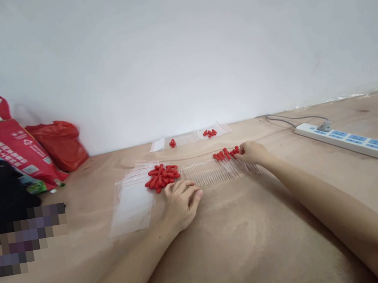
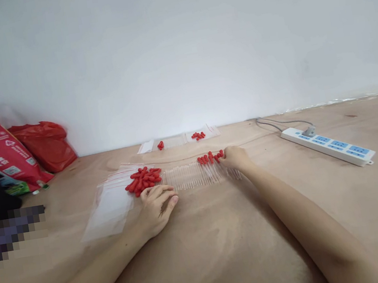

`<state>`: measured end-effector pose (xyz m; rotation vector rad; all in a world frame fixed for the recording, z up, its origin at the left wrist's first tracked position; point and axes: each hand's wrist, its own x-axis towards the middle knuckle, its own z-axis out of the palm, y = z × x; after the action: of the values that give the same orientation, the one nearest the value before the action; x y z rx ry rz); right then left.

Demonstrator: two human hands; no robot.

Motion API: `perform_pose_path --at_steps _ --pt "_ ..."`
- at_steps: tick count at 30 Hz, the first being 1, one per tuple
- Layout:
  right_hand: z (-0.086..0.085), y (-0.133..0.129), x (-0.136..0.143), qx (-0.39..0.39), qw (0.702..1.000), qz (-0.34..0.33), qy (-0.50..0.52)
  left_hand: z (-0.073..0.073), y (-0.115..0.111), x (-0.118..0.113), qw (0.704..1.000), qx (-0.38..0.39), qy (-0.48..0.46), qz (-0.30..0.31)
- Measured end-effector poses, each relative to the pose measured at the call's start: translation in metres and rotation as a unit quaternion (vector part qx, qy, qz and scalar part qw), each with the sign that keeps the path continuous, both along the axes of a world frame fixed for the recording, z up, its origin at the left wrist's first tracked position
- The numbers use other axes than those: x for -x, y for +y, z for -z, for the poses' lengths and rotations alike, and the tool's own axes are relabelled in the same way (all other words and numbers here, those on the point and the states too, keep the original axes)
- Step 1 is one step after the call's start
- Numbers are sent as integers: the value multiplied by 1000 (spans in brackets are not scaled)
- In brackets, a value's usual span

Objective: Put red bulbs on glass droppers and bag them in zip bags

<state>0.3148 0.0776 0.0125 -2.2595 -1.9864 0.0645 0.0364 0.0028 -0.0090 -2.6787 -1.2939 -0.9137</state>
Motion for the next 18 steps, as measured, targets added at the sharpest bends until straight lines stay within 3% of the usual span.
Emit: perform_pose_path --at_steps 3,6,11,18 --pt "0 -3 9 -11 999 -37 22 0 -1 0 1000 -10 1 -15" --pt "0 -5 17 6 998 -61 28 -2 0 0 997 -24 -3 -78" --pt "-1 -8 24 51 998 -45 2 -8 7 5 977 -32 -32 -208" --pt "0 -12 39 55 998 -14 -25 -9 22 20 959 -46 -3 -280"
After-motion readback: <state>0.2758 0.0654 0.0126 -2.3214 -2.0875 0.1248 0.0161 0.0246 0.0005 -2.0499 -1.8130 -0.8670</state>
